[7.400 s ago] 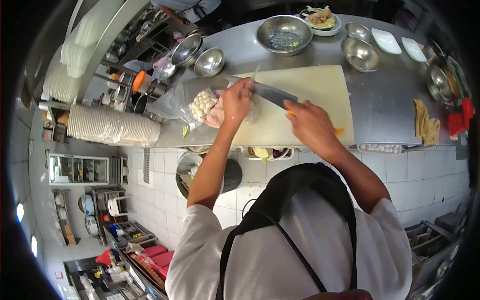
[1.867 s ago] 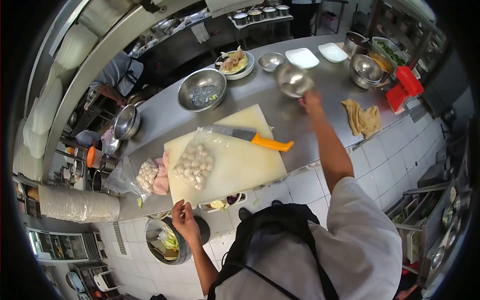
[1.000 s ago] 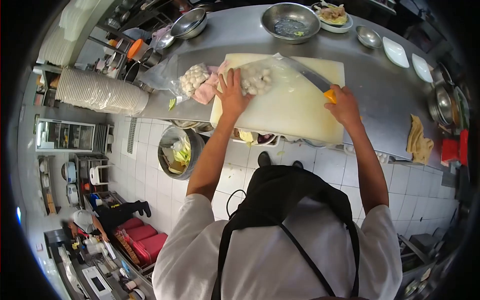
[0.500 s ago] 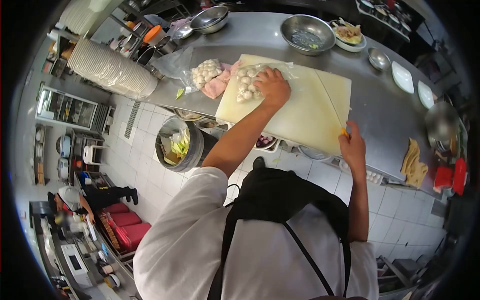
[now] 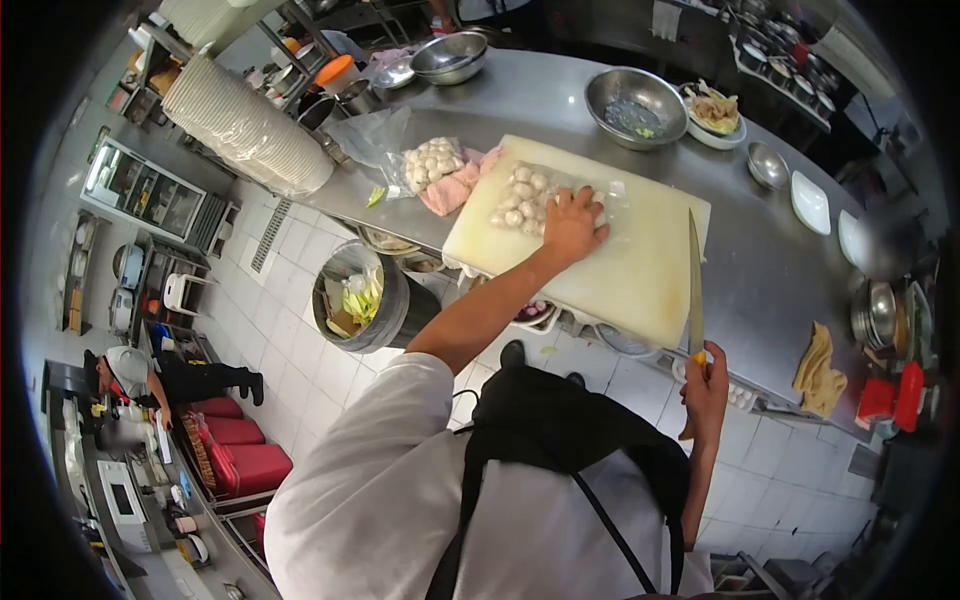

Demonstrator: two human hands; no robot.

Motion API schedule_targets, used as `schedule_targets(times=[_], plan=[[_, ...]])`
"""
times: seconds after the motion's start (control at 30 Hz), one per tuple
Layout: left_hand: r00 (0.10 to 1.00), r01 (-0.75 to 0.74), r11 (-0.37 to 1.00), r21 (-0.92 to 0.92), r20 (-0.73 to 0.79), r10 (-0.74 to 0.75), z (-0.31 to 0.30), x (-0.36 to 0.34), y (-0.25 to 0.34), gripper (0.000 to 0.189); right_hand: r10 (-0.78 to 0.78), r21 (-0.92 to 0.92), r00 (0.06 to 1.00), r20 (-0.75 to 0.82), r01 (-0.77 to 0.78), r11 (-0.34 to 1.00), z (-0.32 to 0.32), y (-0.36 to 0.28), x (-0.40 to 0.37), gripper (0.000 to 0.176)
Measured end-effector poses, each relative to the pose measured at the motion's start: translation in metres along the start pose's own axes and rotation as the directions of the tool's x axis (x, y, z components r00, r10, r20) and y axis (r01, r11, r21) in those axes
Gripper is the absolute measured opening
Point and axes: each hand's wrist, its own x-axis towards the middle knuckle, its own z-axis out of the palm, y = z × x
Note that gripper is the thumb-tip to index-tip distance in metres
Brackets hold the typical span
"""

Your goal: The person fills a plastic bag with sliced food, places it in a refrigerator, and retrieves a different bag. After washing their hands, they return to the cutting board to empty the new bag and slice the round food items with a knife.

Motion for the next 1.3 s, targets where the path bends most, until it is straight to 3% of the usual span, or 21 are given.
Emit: schedule_targets(times=[0.13,0.43,0.5,0.63,0.8,1.0,1.13,1.3], plan=[[0.953,-0.277,0.956,-0.098,-0.153,0.261,-0.001,-0.027,0.012,0.029,-0.005,-0.015,0.999,0.047,0.006,1.0,0.006,-0.001,-0.001,0.04],[0.881,-0.472,0.794,-0.383,-0.246,0.405,0.007,-0.039,0.055,0.026,0.077,-0.111,0.993,0.089,-0.067,0.991,0.015,-0.013,-0.003,0.041],[0.879,-0.475,0.794,-0.38,-0.24,0.411,0.01,-0.036,0.066,0.028,0.101,-0.142,0.991,0.09,-0.088,0.986,0.013,-0.019,-0.005,0.042],[0.883,-0.458,0.829,-0.321,-0.272,0.382,0.002,-0.036,0.074,0.032,-0.008,-0.328,0.994,0.107,0.043,0.944,0.011,-0.011,-0.001,0.041],[0.894,-0.449,0.764,-0.464,-0.241,0.379,0.004,-0.031,0.056,0.04,0.006,-0.501,0.989,0.151,0.071,0.863,0.014,-0.025,-0.007,0.035],[0.913,-0.401,0.806,-0.435,-0.265,0.311,0.007,-0.008,0.029,0.029,-0.026,-0.535,0.995,0.091,0.071,0.842,0.019,-0.026,-0.009,0.028],[0.916,-0.356,0.892,-0.28,-0.295,0.273,0.0,-0.016,0.005,0.03,0.006,-0.482,0.997,0.078,0.032,0.876,0.021,-0.031,-0.012,0.032],[0.978,-0.16,0.965,-0.207,-0.169,0.125,0.009,-0.024,-0.027,0.031,0.016,-0.405,0.999,0.047,0.005,0.914,0.026,-0.017,-0.018,0.039]])
